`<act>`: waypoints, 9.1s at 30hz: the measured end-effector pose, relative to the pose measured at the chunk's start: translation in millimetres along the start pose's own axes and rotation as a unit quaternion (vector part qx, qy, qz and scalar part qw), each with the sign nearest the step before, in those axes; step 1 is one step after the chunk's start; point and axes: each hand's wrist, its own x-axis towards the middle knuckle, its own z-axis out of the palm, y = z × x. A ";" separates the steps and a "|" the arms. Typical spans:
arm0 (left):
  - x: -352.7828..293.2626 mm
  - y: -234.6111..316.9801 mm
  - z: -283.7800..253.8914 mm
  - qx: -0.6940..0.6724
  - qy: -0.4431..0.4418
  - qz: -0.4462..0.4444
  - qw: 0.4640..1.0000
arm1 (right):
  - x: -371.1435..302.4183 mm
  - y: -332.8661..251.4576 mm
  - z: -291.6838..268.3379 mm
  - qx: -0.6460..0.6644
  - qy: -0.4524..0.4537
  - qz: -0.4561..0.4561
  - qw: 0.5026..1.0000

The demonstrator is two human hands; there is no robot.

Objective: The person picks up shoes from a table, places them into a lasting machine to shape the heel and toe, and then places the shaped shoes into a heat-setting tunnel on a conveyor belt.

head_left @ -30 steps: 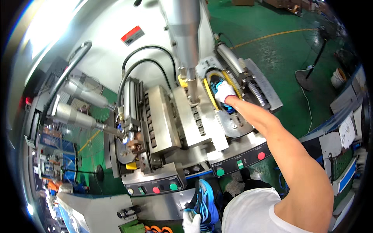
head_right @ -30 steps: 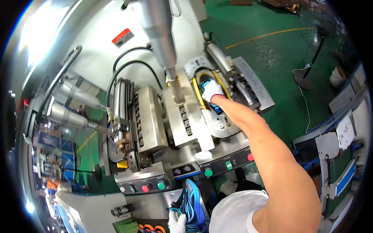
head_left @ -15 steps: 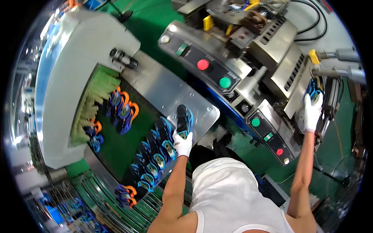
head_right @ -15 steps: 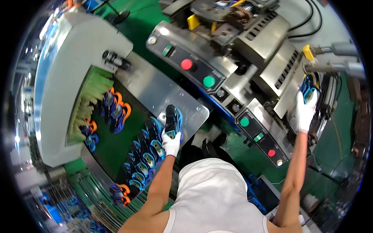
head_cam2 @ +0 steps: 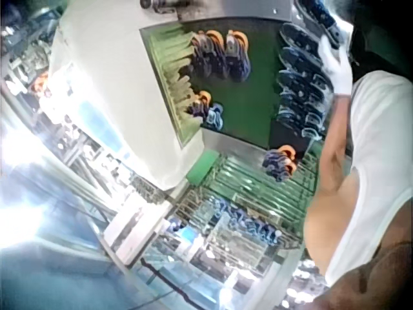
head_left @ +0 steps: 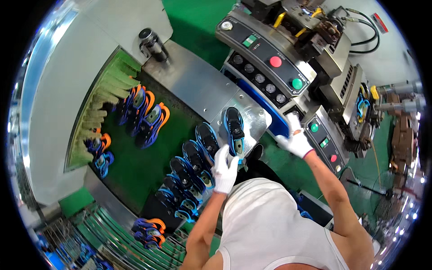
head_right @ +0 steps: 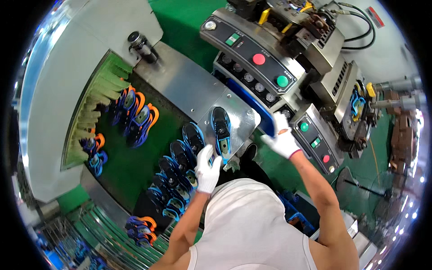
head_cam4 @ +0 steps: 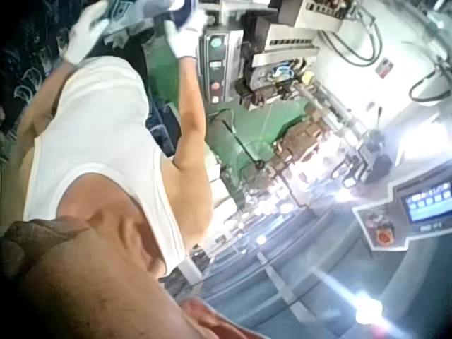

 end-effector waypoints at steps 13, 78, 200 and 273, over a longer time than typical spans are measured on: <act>93.3 -66.5 -98.7 0.380 -0.245 0.254 0.855 | 84.6 -84.5 148.3 0.088 -0.024 -0.355 0.930; -31.4 39.9 99.2 0.203 -0.417 0.050 0.885 | -333.9 -74.6 9.5 0.847 0.346 0.347 0.207; 173.3 57.2 1.6 0.338 0.089 -0.117 0.930 | 521.0 137.0 -161.7 0.213 0.339 0.337 0.852; 43.0 258.8 216.0 0.148 -0.435 0.499 0.735 | -111.3 -30.8 -112.3 0.492 0.117 0.171 0.845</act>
